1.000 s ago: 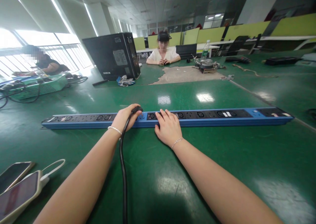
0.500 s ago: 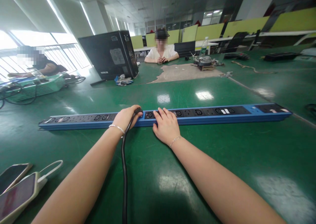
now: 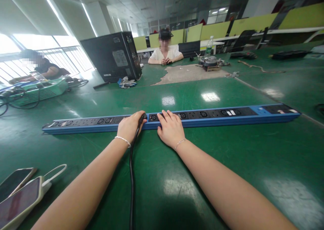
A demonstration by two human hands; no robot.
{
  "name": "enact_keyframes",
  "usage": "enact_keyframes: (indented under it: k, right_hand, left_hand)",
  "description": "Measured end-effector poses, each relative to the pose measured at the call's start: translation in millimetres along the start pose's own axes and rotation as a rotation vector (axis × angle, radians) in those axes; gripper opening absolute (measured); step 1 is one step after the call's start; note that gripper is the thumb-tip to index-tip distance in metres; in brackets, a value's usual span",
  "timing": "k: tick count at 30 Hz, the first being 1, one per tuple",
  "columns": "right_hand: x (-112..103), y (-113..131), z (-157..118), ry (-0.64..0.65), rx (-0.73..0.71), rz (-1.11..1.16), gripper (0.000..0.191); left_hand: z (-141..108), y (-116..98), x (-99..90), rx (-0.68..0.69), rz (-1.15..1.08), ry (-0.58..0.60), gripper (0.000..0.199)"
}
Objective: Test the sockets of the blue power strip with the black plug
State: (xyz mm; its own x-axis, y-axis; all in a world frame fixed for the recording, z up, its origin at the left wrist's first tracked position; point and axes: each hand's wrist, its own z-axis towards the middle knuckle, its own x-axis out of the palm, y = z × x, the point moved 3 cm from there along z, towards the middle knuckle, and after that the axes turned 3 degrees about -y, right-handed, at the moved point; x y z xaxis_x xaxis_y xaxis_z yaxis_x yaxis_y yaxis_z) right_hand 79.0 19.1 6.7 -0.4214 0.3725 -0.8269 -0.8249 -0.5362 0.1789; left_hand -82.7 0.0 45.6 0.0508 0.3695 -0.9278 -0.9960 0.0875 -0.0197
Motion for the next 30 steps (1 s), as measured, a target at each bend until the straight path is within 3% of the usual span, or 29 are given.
enact_keyframes:
  k: [6,11,19,30]
  right_hand:
    - [0,0,0,0.010,-0.008,-0.007,0.052]
    - [0,-1,0,0.026,-0.023,-0.008,0.053]
    - [1,-1,0,0.014,-0.026,-0.013,0.053]
    - [-4,7,1,-0.022,-0.072,0.050,0.054]
  left_hand:
    - [4,1,-4.7,0.012,0.050,0.032,0.038]
    - [0,-1,1.0,0.043,0.023,-0.055,0.035]
    - [-2,4,11.1,-0.041,-0.041,-0.101,0.033]
    - [-3,9,29.4,0.034,-0.126,-0.205,0.037]
